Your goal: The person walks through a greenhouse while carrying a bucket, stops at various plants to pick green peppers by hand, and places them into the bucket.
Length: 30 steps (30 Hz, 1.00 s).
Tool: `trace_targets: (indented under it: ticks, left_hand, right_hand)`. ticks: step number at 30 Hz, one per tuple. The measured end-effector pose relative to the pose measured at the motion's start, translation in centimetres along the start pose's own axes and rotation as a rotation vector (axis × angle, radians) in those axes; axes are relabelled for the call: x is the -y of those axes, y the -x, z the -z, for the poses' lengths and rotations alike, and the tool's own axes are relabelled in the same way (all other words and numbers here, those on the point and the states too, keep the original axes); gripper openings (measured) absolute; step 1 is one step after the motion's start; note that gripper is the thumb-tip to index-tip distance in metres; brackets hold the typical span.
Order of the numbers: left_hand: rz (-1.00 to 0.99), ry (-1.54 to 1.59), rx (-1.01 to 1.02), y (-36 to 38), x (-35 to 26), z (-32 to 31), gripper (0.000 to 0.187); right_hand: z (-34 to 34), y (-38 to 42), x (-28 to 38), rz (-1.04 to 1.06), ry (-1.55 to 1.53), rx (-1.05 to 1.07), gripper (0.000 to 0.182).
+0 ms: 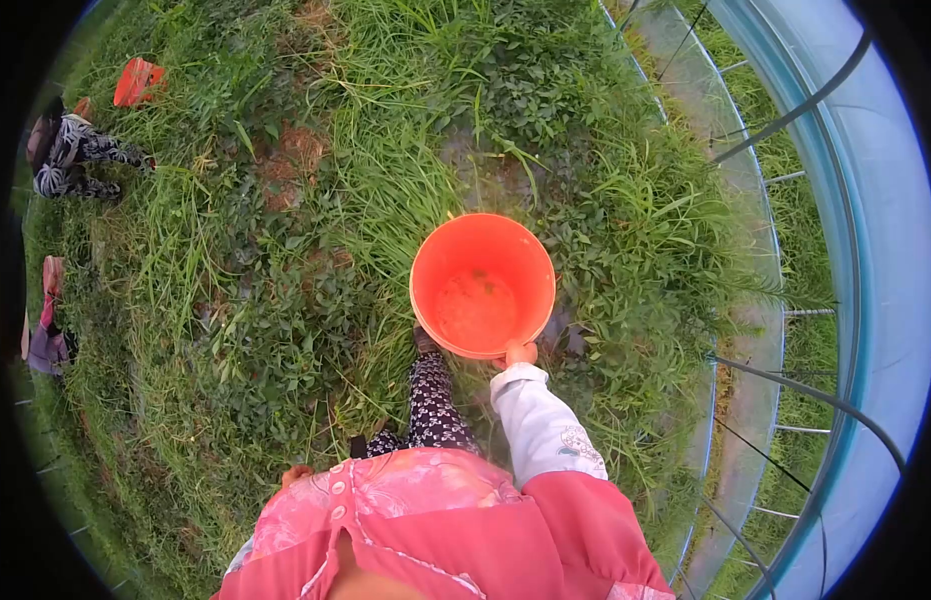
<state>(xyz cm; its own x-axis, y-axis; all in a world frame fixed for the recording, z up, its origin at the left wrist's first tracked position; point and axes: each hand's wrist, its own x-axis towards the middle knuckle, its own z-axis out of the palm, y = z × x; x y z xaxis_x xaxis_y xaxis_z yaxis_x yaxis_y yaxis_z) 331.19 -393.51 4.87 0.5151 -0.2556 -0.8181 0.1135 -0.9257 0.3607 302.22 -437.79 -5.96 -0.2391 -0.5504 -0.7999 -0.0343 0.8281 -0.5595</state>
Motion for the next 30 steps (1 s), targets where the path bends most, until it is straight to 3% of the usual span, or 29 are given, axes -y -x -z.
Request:
trace_targets:
  ticks: [3,8,9,10,12,14,16,17,20,21,23,24,26,28,30]
  left_hand:
    - [-0.059,-0.24,-0.007,2.5,4.0,2.2,0.025]
    - [0.063,-0.143,-0.112,0.5,18.6,4.0,0.028]
    - [0.138,-0.17,-0.106,1.6,14.5,4.2,0.026]
    - [0.23,-0.174,-0.092,3.5,3.4,3.8,0.024]
    - [0.329,-0.062,-0.067,3.9,-8.4,2.4,0.021]
    - [0.296,0.266,-0.012,0.0,-7.0,-0.6,0.023]
    - [0.199,0.279,0.07,-1.0,-9.4,-2.4,0.025]
    - [0.215,0.284,0.058,-0.7,-9.7,-2.9,0.025]
    - [0.254,0.32,0.096,0.0,-9.3,-3.3,0.025]
    - [0.255,0.329,0.079,0.5,-8.7,-3.2,0.025]
    - [0.384,0.25,0.008,2.3,-7.9,-2.7,0.024]
    - [0.395,0.252,-0.001,3.4,-7.8,-2.2,0.024]
    - [0.284,0.029,0.059,5.2,-7.6,-1.3,0.024]
    - [0.218,-0.048,0.093,6.2,-7.2,-0.8,0.024]
    - [0.415,-0.012,0.015,6.4,-10.1,-0.4,0.025]
  right_hand:
    - [-3.1,-0.1,3.6,0.006,0.004,0.041,0.025]
    - [-6.6,-4.6,6.9,0.024,-0.037,0.176,0.024]
    - [-7.3,-5.3,7.8,0.018,0.0,0.149,0.024]
    - [-8.0,-6.1,8.6,0.041,0.03,0.165,0.022]
    - [-9.3,-7.1,10.4,0.035,0.062,0.171,0.022]
    - [-10.5,-9.4,11.3,0.019,0.038,0.166,0.024]
    - [-11.3,-12.4,11.2,0.0,0.031,0.121,0.029]
    - [-11.4,-13.6,11.4,-0.013,0.145,0.038,0.028]
    - [-11.7,-14.9,12.4,0.041,0.375,0.054,0.023]
    - [-12.3,-14.2,13.2,-0.012,0.252,0.007,0.023]
    - [-11.5,-19.9,10.5,0.197,0.399,-0.053,0.025]
    - [-10.9,-20.6,9.8,0.19,0.406,-0.043,0.025]
    - [-11.2,-21.6,8.9,0.167,0.106,-0.115,0.026]
    - [-12.3,-19.3,11.4,0.139,0.143,-0.213,0.024]
    - [-15.4,-18.8,12.0,0.111,0.164,-0.266,0.023]
